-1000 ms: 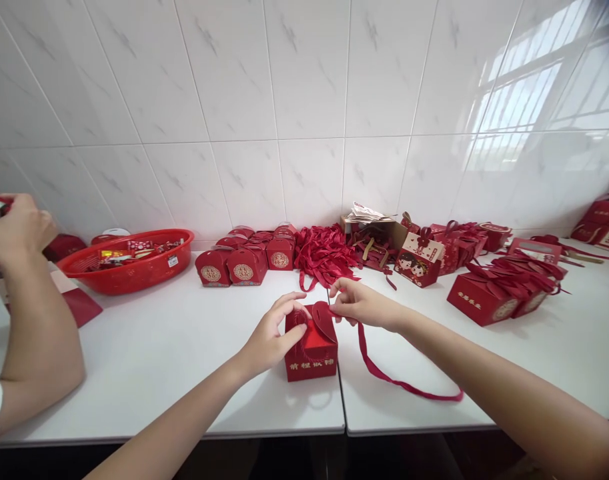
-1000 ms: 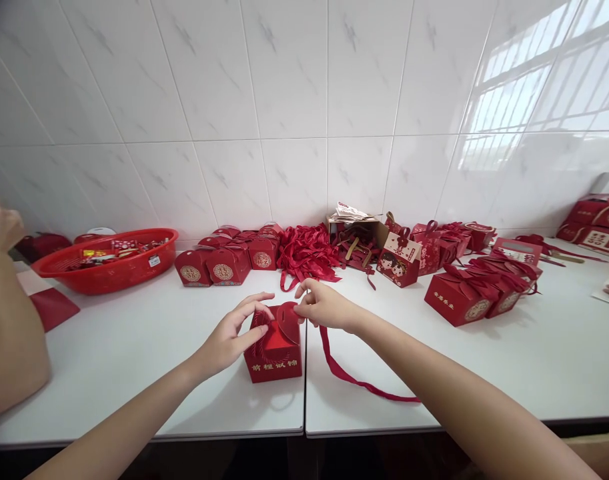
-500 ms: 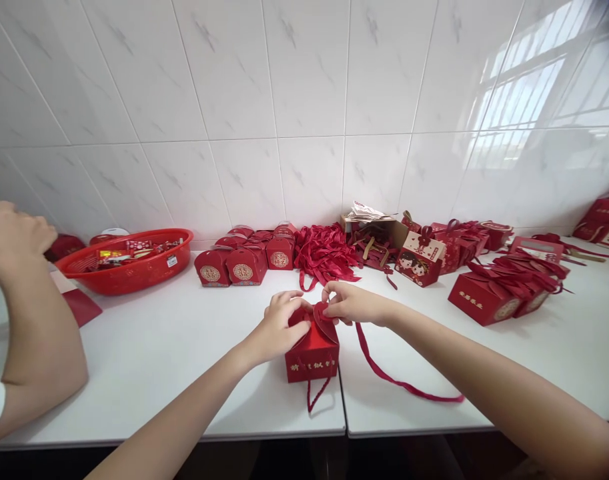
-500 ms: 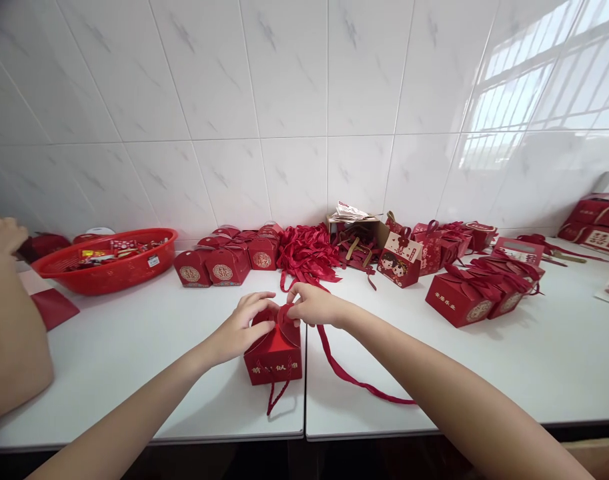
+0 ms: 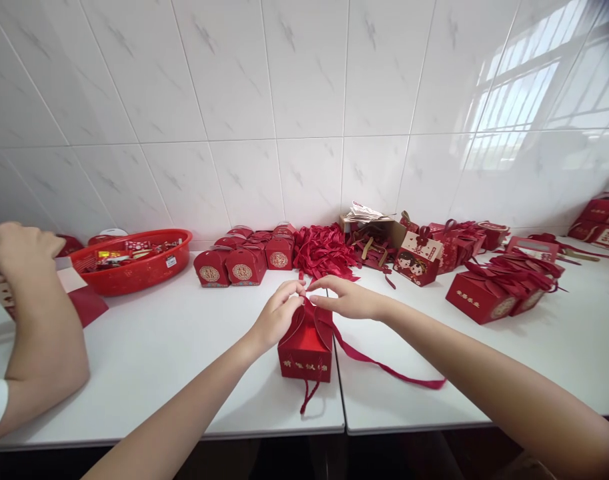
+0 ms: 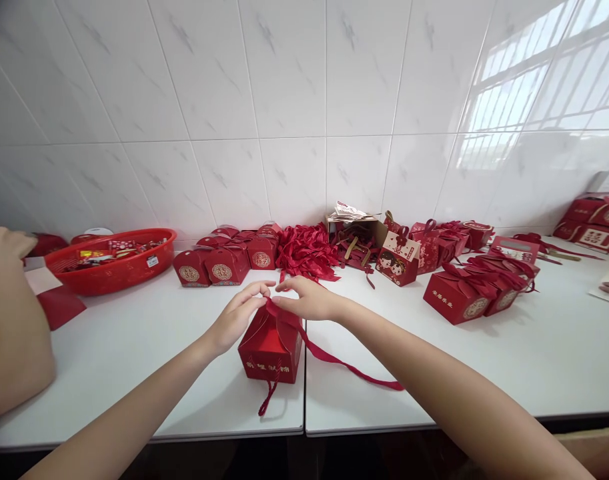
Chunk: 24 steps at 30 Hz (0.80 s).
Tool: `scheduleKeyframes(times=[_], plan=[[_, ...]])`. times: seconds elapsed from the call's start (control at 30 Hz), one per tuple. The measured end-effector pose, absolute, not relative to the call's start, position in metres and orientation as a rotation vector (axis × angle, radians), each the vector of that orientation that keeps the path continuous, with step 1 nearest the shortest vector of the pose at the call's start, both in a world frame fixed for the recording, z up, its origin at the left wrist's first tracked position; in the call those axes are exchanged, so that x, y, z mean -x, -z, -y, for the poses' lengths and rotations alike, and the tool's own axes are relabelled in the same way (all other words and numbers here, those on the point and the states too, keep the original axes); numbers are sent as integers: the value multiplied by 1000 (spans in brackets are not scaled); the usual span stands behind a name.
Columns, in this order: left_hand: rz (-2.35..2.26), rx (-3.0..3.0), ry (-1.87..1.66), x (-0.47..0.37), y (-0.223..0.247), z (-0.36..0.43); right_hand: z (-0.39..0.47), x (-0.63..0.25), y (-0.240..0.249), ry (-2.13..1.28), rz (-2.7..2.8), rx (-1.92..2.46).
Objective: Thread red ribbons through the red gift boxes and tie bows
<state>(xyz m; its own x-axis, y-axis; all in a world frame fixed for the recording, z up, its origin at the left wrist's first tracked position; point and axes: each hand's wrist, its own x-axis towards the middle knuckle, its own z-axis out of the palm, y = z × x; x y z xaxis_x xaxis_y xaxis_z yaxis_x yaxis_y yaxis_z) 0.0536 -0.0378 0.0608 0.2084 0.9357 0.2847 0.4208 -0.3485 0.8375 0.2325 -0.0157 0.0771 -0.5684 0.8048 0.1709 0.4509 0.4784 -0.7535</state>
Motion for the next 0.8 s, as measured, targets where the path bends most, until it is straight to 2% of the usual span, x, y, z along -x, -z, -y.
scheduleKeyframes(times=[0.2, 0.4, 0.53, 0.67, 0.8], plan=[[-1220, -1880, -1266, -48, -84, 48, 20, -230, -93, -1285, 1919, 701], [-1346, -2164, -848, -18, -62, 66, 60, -270, -159, -971, 1623, 423], [-1345, -1849, -1022, -12, -38, 73, 84, -290, -185, -761, 1424, 383], [-1231, -1498, -1161, -19, -30, 77, 72, -276, -164, -903, 1468, 493], [-1130, -1372, -1155, -25, -28, 79, 42, -240, -117, -1116, 1836, 783]])
